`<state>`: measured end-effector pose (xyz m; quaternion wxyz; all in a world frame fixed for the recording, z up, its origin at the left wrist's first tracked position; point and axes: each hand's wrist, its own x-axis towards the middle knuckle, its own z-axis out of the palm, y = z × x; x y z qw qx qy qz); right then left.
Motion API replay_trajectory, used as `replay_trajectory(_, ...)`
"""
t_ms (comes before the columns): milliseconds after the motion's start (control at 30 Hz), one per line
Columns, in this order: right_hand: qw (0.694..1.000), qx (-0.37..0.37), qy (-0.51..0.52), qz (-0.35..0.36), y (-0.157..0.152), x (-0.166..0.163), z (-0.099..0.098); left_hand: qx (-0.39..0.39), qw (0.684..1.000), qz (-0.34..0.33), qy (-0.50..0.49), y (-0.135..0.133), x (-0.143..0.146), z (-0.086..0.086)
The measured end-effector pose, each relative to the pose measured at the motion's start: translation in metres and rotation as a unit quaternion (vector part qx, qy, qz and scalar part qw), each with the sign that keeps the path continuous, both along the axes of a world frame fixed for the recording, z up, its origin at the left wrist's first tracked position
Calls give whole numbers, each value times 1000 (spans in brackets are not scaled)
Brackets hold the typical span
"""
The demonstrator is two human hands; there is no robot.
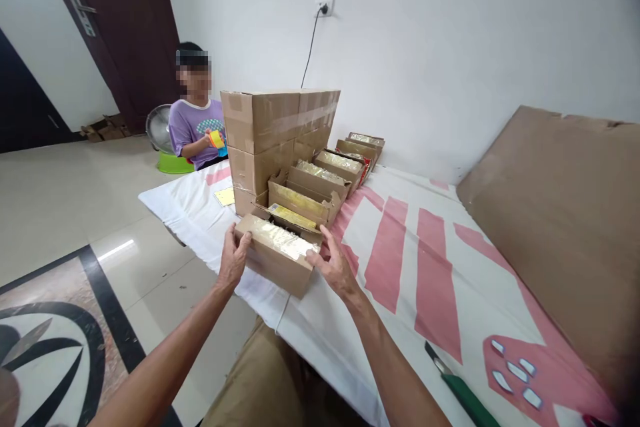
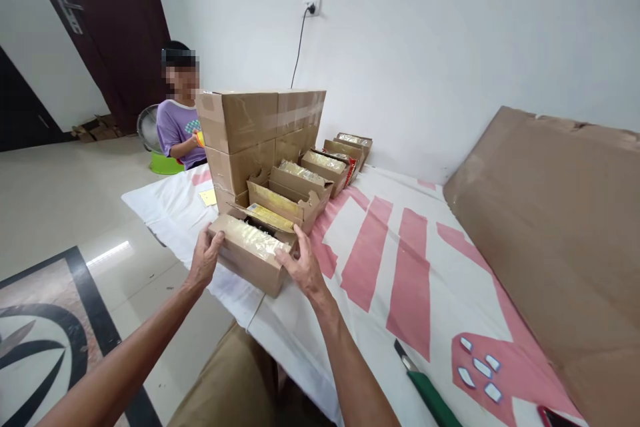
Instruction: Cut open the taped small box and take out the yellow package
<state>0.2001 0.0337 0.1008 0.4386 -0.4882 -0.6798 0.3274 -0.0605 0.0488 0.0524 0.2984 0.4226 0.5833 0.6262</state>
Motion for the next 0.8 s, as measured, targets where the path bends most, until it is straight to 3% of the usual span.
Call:
replay_trajectory(100, 999, -23, 42, -15, -16, 15, -27, 4, 1000, 6, -3, -2, 4, -9)
replay_trajectory(200, 998, -44, 46, -28, -37, 27, -55, -8, 1000, 10, 4, -26, 6, -22)
replay_trajectory(300, 998, -57, 33, 12, -47, 25, -73, -21, 1000, 2, 2, -46, 12, -39)
replay_trajectory(400, 997, -55, 33, 53, -46, 11, -83, -14, 1000, -5, -1, -48, 20, -50)
replay_trajectory(600, 998, -20, 58, 23, -42, -10, -111, 1, 1000, 6, 23, -32, 24, -49)
replay_trajectory(800, 998, 22, 52, -1, -51, -11, -135, -20, 998, -34, 47, -48, 24, -55)
